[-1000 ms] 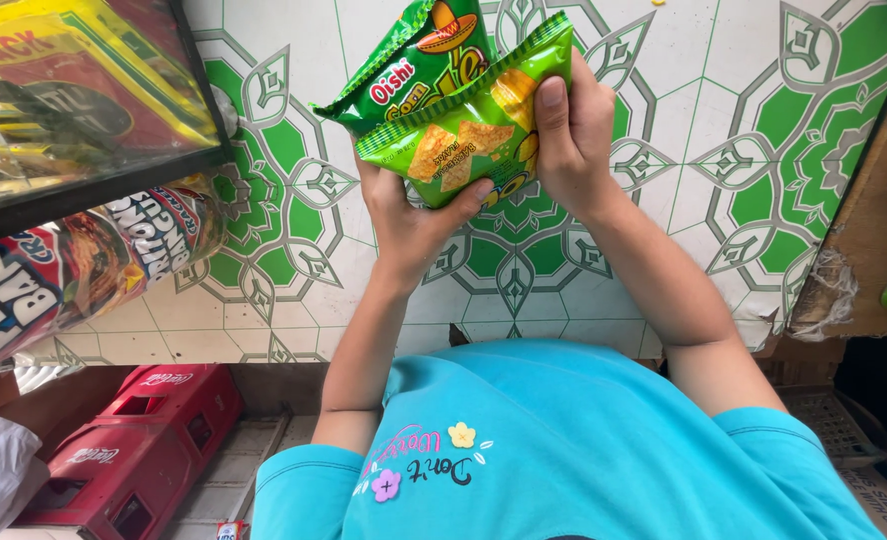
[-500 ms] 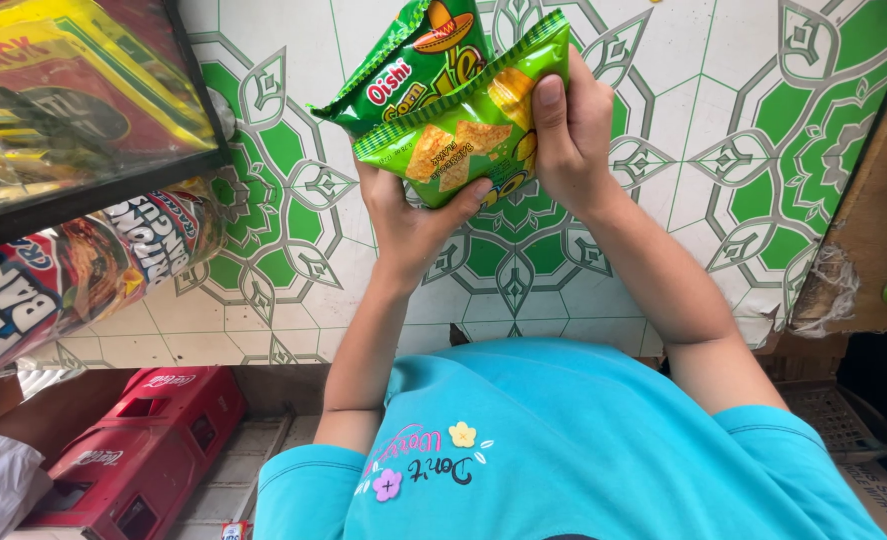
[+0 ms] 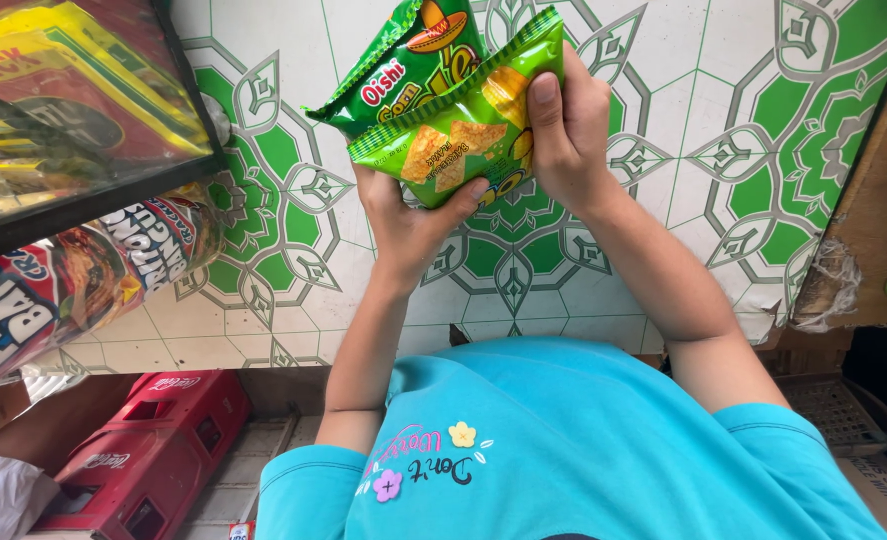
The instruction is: Stocking store shelves with snack items from cardboard boxes.
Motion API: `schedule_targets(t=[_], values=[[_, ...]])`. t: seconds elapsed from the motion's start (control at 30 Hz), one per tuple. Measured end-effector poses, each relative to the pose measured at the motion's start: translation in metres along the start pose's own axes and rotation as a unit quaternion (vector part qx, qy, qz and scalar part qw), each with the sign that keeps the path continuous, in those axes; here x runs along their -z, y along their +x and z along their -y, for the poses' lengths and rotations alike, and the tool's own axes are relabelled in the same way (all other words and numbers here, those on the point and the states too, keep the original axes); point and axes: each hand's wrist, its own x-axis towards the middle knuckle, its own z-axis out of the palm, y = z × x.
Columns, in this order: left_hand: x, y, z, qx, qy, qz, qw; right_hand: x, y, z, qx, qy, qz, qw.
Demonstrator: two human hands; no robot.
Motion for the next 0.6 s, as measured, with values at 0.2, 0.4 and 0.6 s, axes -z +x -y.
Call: schedule_targets(t=[0.2,0.4,0.6], values=[[0.000,0.000,0.000,0.000,-0.005,0.000,1.000,0.000,-0.003,-0.004,-0.006,0.009,0.004,1.000],[0.005,0.015,-0.002,0.006,-0.009,-0.029,1.000,0.007,0.015,0.011,0.014,0.070,0.081,0.994],[0.024,0.050,0.023,-0.050,-0.098,-0.094,0.990,0.002,0.017,0.007,0.001,0.018,0.148,0.989]])
